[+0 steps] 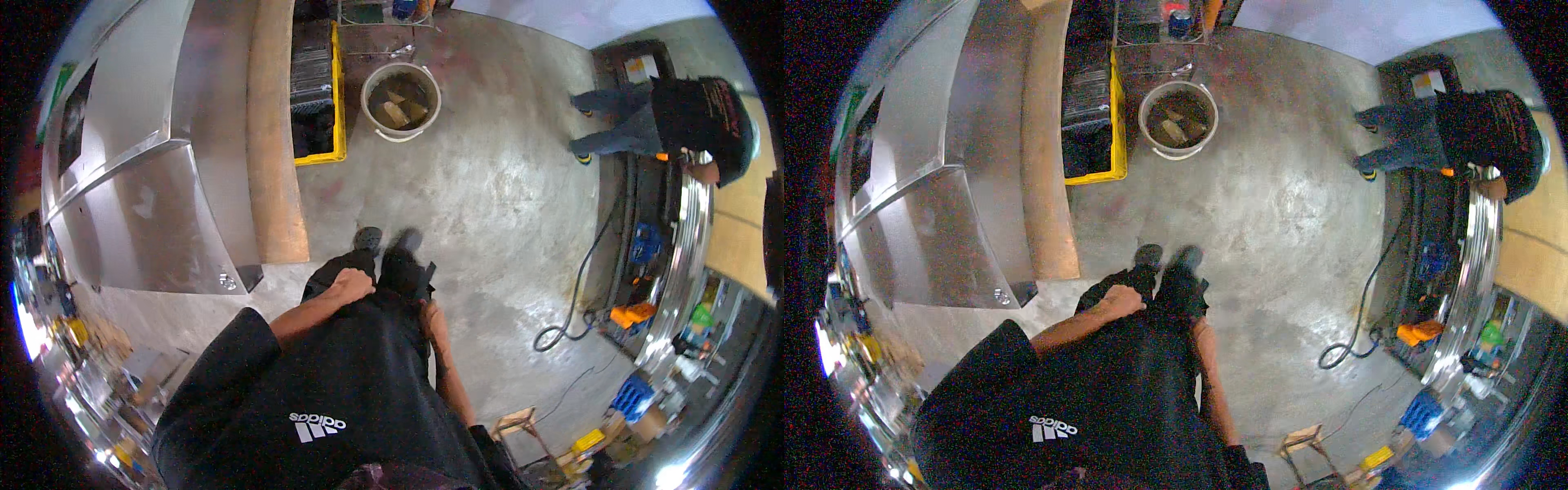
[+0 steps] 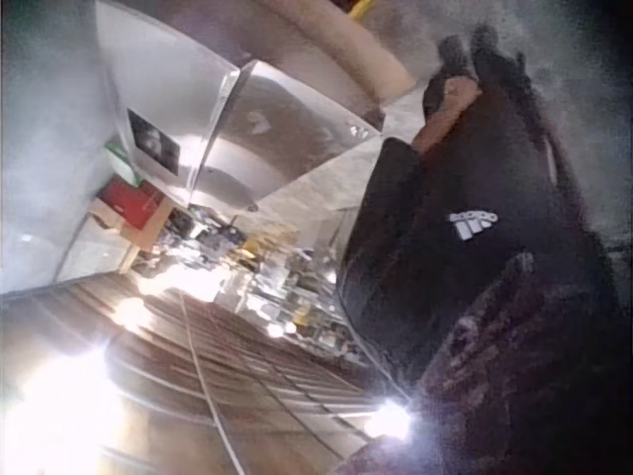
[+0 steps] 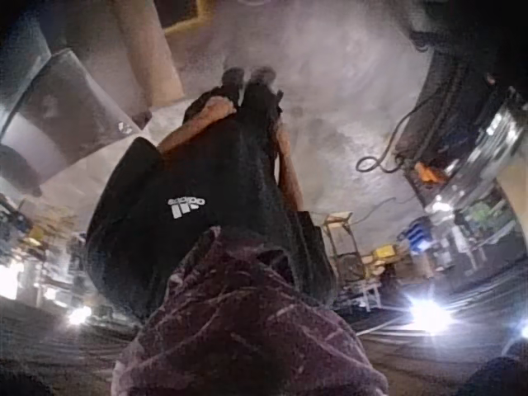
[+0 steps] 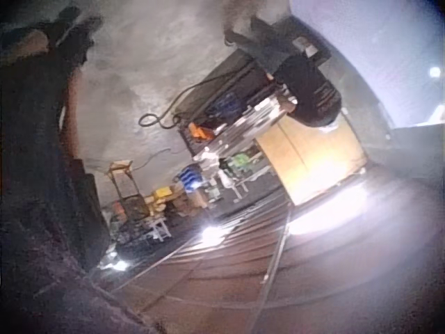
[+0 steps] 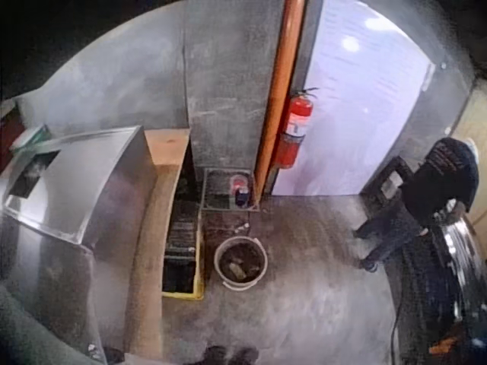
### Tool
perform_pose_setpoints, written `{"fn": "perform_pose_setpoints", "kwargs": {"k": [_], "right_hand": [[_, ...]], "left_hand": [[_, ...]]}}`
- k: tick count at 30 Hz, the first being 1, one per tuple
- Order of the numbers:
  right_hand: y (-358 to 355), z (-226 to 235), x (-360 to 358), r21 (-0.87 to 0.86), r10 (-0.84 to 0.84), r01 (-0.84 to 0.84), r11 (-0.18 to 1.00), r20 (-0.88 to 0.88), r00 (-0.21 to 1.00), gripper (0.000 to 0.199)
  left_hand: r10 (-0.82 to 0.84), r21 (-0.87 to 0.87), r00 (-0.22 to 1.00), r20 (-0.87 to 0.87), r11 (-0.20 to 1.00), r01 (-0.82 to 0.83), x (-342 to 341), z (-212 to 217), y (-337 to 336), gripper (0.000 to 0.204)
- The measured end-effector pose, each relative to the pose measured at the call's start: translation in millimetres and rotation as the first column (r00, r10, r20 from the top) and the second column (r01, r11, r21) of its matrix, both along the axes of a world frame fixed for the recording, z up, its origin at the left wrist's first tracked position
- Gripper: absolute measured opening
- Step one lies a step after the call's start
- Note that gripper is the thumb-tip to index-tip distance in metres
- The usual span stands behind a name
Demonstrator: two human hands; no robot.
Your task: The person applies a substance from a small container to a stainless steel surface using a stick, then wipes the surface with a cloth. The person dips the cloth into a bucket of water, wrings it out, and continues wiping the metal surface.
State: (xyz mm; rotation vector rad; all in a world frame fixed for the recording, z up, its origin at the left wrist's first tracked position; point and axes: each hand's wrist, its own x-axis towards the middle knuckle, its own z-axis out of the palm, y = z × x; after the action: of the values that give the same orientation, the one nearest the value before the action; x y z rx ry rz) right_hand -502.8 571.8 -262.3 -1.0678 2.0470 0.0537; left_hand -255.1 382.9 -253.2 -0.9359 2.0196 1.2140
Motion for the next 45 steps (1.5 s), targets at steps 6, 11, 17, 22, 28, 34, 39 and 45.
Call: {"fn": "perform_pose_setpoints", "kwargs": {"k": [6,11,17,22,28,34,39,45], "right_hand": [[-147,27,-108,0.006,0.301,-0.317,0.948,0.295,0.907,0.037],[-329,-45,-180,-0.181,0.531,-0.500,0.847,0.217,0.819,0.036],[-530,-225,-140,-0.479,0.635,-0.554,0.681,0.011,0.772,0.014],[-625,-404,-105,-0.307,0.887,-0.884,0.352,-0.192,0.420,0.028],[-673,-532,-94,-0.388,0.754,-0.894,-0.225,-0.650,0.092,0.040],[-737,-470,-91,-0.333,0.986,-0.931,0.150,-0.013,0.163,0.025],[-749,-364,-99,-0.675,0.874,-0.574,0.464,0.247,0.418,0.022],[-722,-257,-99,-0.767,0.654,-0.046,0.640,0.512,0.557,0.020]], "left_hand": [[0.337,0.225,0.937,0.091,0.909,-0.350,-45,32,-86,0.066],[0.760,0.131,0.646,-0.066,0.649,-0.750,-98,19,-139,0.069],[0.928,-0.063,0.181,-0.326,0.170,-0.983,-123,-144,-288,0.064],[0.809,-0.086,0.150,-0.568,0.124,-0.989,-125,-281,-402,0.054],[0.786,0.300,-0.261,-0.560,-0.101,-0.949,-127,-393,-465,0.048],[0.739,0.335,-0.009,-0.674,0.294,-0.895,-114,-418,-496,0.050],[0.547,0.085,0.389,-0.741,0.651,-0.754,-142,-417,-500,0.099],[0.685,0.191,0.385,-0.619,0.606,-0.772,-169,-465,-508,0.059]]}}
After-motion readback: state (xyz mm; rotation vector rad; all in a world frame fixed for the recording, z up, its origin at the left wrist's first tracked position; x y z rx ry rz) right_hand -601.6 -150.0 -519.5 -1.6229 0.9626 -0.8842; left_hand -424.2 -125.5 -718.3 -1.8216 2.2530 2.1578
